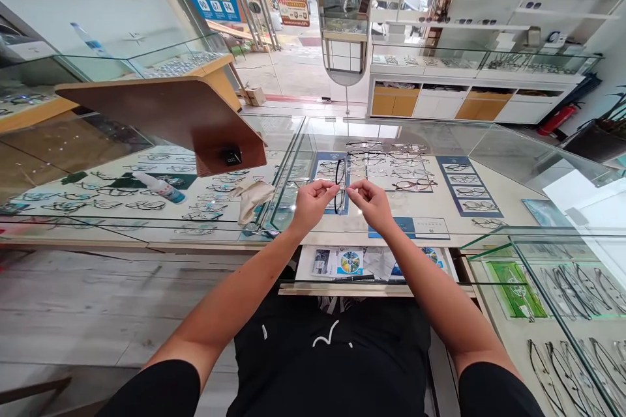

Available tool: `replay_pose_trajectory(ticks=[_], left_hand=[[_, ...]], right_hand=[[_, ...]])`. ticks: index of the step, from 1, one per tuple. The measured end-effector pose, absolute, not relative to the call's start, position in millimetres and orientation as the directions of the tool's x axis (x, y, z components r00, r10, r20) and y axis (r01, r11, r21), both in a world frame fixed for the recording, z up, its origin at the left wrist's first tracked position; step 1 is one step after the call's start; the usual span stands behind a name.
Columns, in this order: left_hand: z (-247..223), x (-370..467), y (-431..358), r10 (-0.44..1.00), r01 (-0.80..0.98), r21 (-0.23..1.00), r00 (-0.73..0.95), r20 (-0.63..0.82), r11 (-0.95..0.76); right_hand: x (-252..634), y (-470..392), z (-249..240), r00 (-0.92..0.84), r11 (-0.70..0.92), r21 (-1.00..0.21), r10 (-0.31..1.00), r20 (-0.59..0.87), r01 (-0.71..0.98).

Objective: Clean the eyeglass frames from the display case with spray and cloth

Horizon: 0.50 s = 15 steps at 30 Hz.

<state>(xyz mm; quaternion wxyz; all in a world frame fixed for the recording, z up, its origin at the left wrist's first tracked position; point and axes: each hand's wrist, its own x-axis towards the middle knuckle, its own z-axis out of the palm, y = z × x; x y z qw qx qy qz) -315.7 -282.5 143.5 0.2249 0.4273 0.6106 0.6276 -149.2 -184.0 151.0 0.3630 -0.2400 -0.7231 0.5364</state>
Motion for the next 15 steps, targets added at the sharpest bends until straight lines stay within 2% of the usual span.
replay_pose_trajectory(ticks=[15], left_hand=[[146.0,-311.2,-297.2,0.85,0.363,0.92,-0.429,0.307,-0.149]], right_hand=[[-143.2,-191.7,156.1,-0.646,0.246,-0.968,0.732,0.215,-0.042]])
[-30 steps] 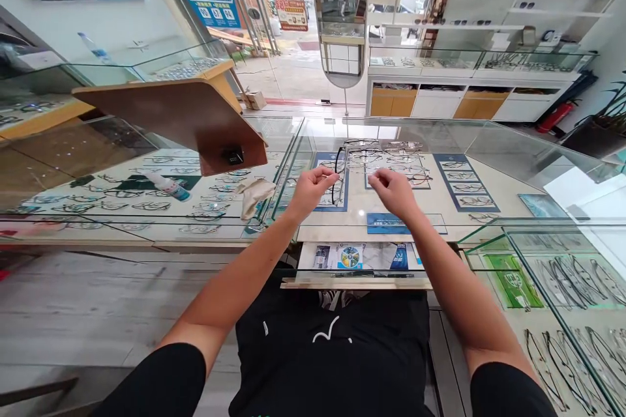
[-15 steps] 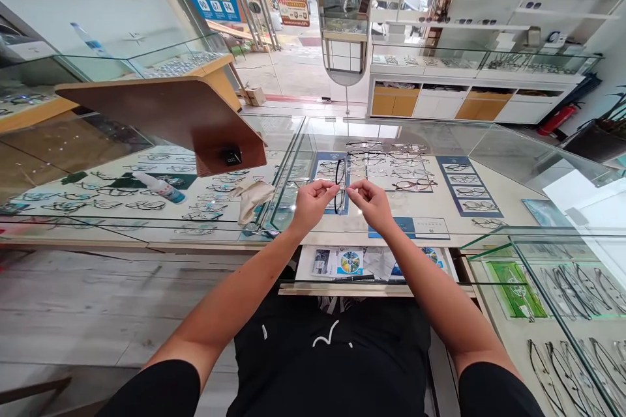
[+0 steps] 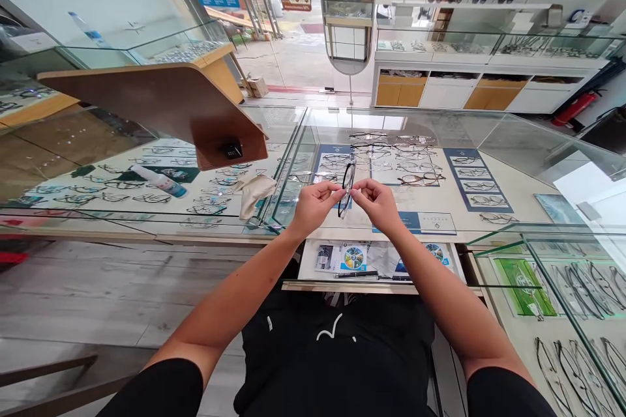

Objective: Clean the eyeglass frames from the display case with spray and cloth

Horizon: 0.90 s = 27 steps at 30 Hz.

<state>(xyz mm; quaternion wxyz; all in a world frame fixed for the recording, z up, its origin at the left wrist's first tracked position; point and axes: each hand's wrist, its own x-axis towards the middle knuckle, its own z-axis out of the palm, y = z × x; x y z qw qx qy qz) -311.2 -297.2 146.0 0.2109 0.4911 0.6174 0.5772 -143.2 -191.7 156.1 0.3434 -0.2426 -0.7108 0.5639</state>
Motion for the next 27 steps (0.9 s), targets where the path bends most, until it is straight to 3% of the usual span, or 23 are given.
replay_pose_trajectory(ticks=[12,20,27], left_hand=[[144.5,-311.5,-295.9,0.842,0.295,0.944,-0.461,0.279,-0.151],[143.9,-322.0,-291.5,0.679,0.295,0.915,-0.614,0.402,-0.276],[137.5,-330.1,-284.3,0.553,0.054,0.901,-0.773,0.311,-0.431]], right_hand=[[-143.3,-190.1,156.6,-0.627,0.177,-0.982,0.758,0.181,-0.069],[-143.9,-185.8,153.3,-0.477,0.178,-0.981,0.857,0.196,-0.081],[-148.8,-182.2,147.8,-0.4,-0.049,-0.994,0.916,-0.008,-0.093]])
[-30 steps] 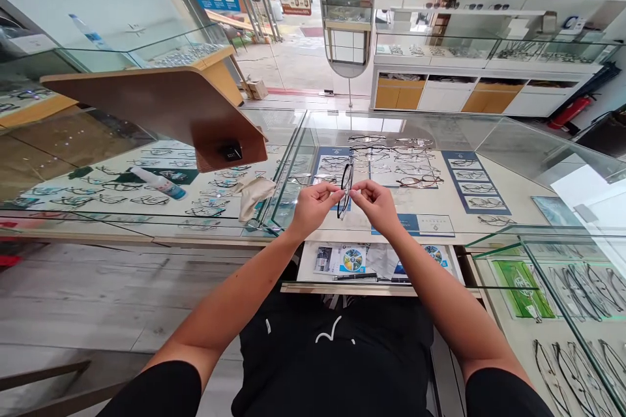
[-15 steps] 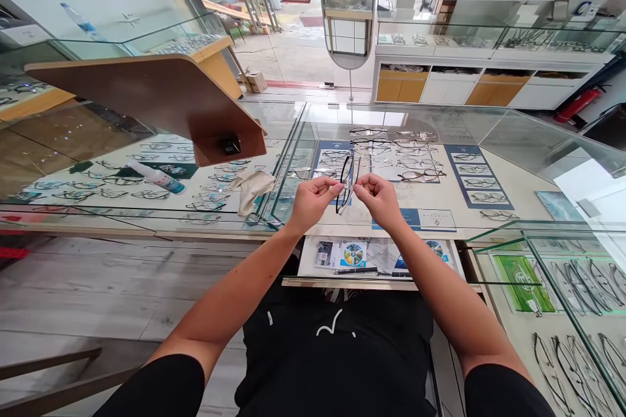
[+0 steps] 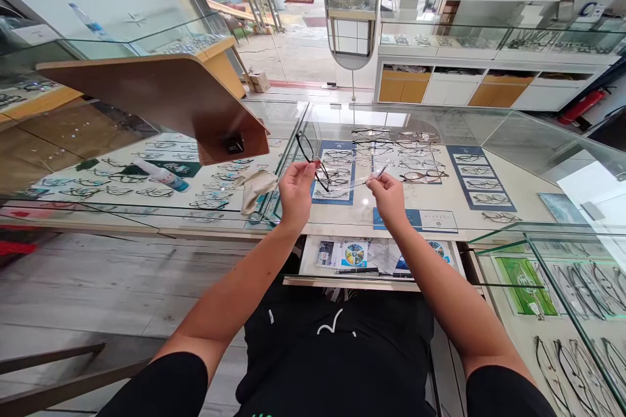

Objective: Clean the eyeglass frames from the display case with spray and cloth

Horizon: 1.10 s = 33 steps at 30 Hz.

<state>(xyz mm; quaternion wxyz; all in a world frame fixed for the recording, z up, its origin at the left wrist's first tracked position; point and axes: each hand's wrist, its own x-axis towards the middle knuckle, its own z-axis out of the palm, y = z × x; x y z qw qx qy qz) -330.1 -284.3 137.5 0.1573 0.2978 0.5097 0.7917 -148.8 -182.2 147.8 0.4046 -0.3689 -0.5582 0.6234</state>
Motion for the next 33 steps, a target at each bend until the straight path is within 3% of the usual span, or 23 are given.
replay_pose_trajectory(ticks=[4,8,11,15,19,25,33], left_hand=[[138.5,-330.9,-284.7,0.484,0.071,0.881,-0.813,0.323,-0.468],[138.8,-332.1,-287.4,0.448,0.243,0.884,-0.79,0.419,-0.399],[140.5,-329.2,-290.3,0.433,0.368,0.851,-0.743,0.511,-0.373],[145.3,-318.1,-294.5,0.452,0.497,0.779,-0.635,0.626,-0.381],[149.1,-307.6,-297.8,0.475,0.6,0.702,-0.524,0.707,-0.383],[149.0,-306.2,-298.7,0.481,0.632,0.684,-0.501,0.72,-0.365],[148.0,-303.6,-299.2,0.597,0.641,0.688,-0.418,0.685,-0.341]], right_hand=[[-151.6,-184.6,147.3,-0.445,-0.164,-0.981,0.89,-0.102,-0.103],[-147.1,-185.3,151.8,-0.547,-0.128,-0.992,0.83,-0.109,0.004],[-141.2,-188.4,157.5,-0.643,0.02,-0.999,0.766,-0.008,0.036],[-138.5,-203.2,164.5,-0.76,0.19,-0.978,0.623,0.187,-0.085],[-140.2,-217.4,165.6,-0.809,0.297,-0.948,0.527,0.259,-0.11],[-138.3,-213.0,162.2,-0.708,0.447,-0.891,0.602,0.369,-0.085],[-129.4,-193.5,157.0,-0.379,0.603,-0.795,0.722,0.579,-0.064]])
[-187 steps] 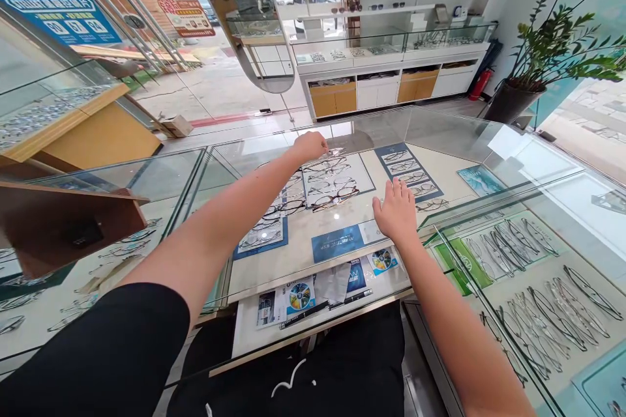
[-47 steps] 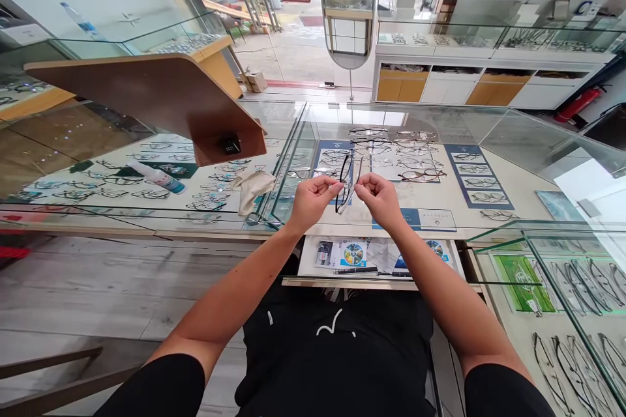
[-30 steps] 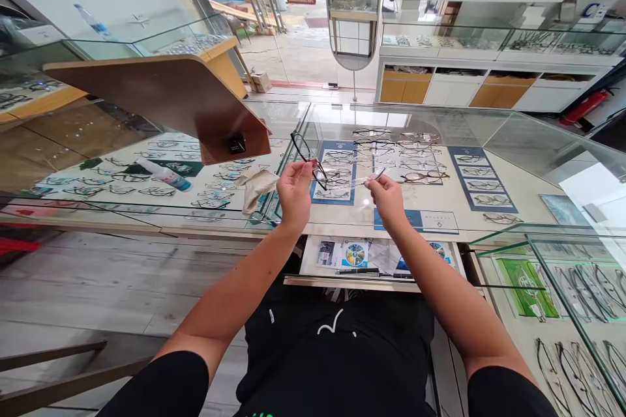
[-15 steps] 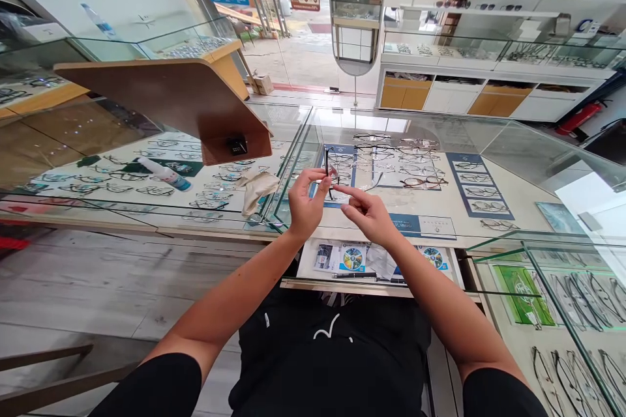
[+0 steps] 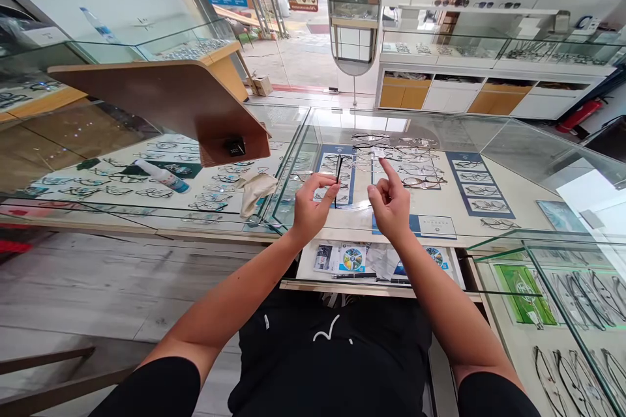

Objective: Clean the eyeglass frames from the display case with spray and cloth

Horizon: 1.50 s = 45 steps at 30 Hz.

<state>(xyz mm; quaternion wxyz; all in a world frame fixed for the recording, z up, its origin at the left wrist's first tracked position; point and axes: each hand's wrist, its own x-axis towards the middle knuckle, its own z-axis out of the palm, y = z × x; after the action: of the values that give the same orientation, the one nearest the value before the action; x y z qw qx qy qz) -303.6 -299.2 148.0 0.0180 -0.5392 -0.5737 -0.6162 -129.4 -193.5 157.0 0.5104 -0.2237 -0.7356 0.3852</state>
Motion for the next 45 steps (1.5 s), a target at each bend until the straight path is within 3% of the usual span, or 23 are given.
replay_pose_trajectory(ticks=[6,13,24,32,40,45], left_hand=[[150.1,-299.7,-300.0,0.643,0.628,0.685,-0.359,0.676,-0.37],[150.9,-296.2,-299.2,0.618,0.601,0.687,-0.372,0.692,-0.407],[152.6,-296.4,-297.8,0.674,0.446,0.803,-0.454,0.583,-0.395],[158.7,-299.5,-300.4,0.752,0.361,0.837,-0.384,0.536,-0.412],[166.3,-294.5,-332.7,0.807,0.613,0.726,-0.234,0.543,-0.311],[178.6,-307.8,-371.8,0.76,0.689,0.678,-0.291,0.581,-0.255]], right_hand=[[-128.6,-190.4,155.9,-0.316,0.628,-0.775,0.723,0.614,-0.069],[-136.4,-207.1,161.2,-0.609,0.697,-0.717,0.568,0.553,0.0],[-140.9,-206.4,146.5,-0.6,0.685,-0.728,0.571,0.56,-0.027],[-140.2,-205.1,144.9,-0.56,0.729,-0.684,0.563,0.608,-0.011],[-140.6,-212.4,147.8,-0.521,0.718,-0.696,0.585,0.622,-0.026],[-140.2,-215.3,153.1,-0.494,0.712,-0.702,0.608,0.622,-0.007]])
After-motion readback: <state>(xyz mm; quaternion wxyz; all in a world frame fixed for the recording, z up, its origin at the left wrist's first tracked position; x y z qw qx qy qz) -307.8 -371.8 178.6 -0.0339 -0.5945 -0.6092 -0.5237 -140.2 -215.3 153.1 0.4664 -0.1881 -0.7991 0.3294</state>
